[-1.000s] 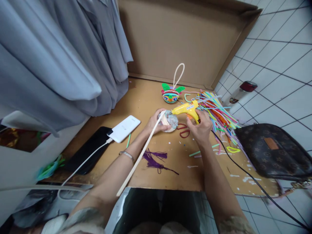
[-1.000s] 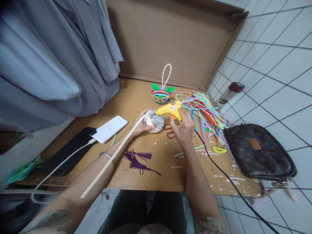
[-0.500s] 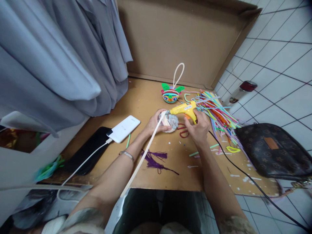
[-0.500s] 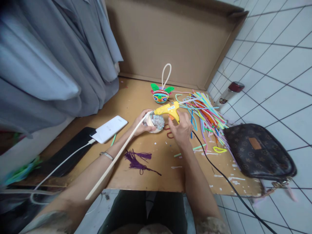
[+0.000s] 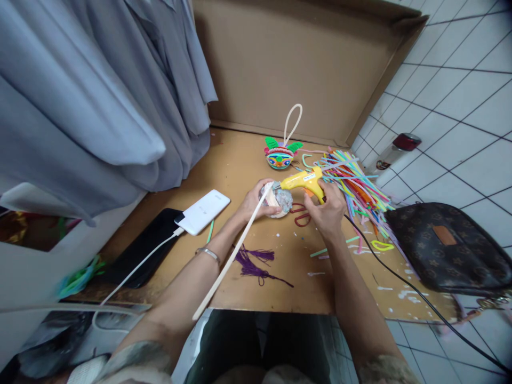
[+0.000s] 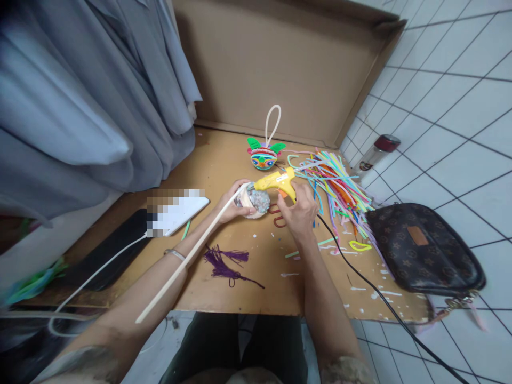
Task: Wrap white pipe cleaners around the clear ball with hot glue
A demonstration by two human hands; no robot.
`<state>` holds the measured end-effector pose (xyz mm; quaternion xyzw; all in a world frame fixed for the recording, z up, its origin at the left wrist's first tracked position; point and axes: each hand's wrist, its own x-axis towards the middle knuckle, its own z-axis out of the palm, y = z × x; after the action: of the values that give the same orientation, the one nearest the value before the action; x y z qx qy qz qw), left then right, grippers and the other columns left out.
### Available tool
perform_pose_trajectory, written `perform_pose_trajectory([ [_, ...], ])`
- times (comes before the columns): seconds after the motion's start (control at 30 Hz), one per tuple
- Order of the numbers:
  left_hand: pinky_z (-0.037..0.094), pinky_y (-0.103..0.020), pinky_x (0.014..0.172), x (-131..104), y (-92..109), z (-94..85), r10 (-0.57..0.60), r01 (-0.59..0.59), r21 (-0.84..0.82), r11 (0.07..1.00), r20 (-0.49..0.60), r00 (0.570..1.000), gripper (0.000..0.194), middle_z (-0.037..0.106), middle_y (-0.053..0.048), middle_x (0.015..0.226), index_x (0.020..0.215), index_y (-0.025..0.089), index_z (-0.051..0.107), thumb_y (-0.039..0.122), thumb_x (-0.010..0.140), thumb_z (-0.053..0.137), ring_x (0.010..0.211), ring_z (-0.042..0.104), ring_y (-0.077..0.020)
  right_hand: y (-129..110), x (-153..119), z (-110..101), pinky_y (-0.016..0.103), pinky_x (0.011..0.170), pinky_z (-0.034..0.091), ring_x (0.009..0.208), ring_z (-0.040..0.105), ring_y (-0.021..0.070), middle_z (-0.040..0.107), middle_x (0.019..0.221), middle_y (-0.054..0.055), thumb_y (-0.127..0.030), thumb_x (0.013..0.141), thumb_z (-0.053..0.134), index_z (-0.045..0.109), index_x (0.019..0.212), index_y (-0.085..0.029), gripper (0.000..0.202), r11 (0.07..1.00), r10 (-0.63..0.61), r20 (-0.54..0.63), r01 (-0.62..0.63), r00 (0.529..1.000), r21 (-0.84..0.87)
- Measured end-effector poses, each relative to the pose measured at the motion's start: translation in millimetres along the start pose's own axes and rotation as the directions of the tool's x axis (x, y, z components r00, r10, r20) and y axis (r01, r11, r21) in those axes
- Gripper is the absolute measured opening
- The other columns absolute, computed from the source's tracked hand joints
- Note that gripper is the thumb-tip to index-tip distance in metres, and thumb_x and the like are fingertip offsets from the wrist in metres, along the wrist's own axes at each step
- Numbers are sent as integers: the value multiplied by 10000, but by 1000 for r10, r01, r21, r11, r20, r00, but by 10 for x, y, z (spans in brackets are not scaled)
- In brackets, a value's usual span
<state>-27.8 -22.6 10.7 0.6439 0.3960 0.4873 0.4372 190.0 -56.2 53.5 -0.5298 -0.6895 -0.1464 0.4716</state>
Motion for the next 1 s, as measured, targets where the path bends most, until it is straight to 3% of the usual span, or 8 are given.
perform_pose_trajectory([
  [1.0, 484, -375, 1014, 19, -52, 1, 27, -27, 68, 997, -3, 1000, 901, 644, -55, 1209, 1294, 210, 545, 371, 473, 881, 1085, 617, -258, -14, 2, -3, 388, 804, 514, 898, 626, 248, 669, 927, 85, -370, 826, 609, 637, 1037, -202, 272, 1000, 14, -3, -14, 1000, 9],
])
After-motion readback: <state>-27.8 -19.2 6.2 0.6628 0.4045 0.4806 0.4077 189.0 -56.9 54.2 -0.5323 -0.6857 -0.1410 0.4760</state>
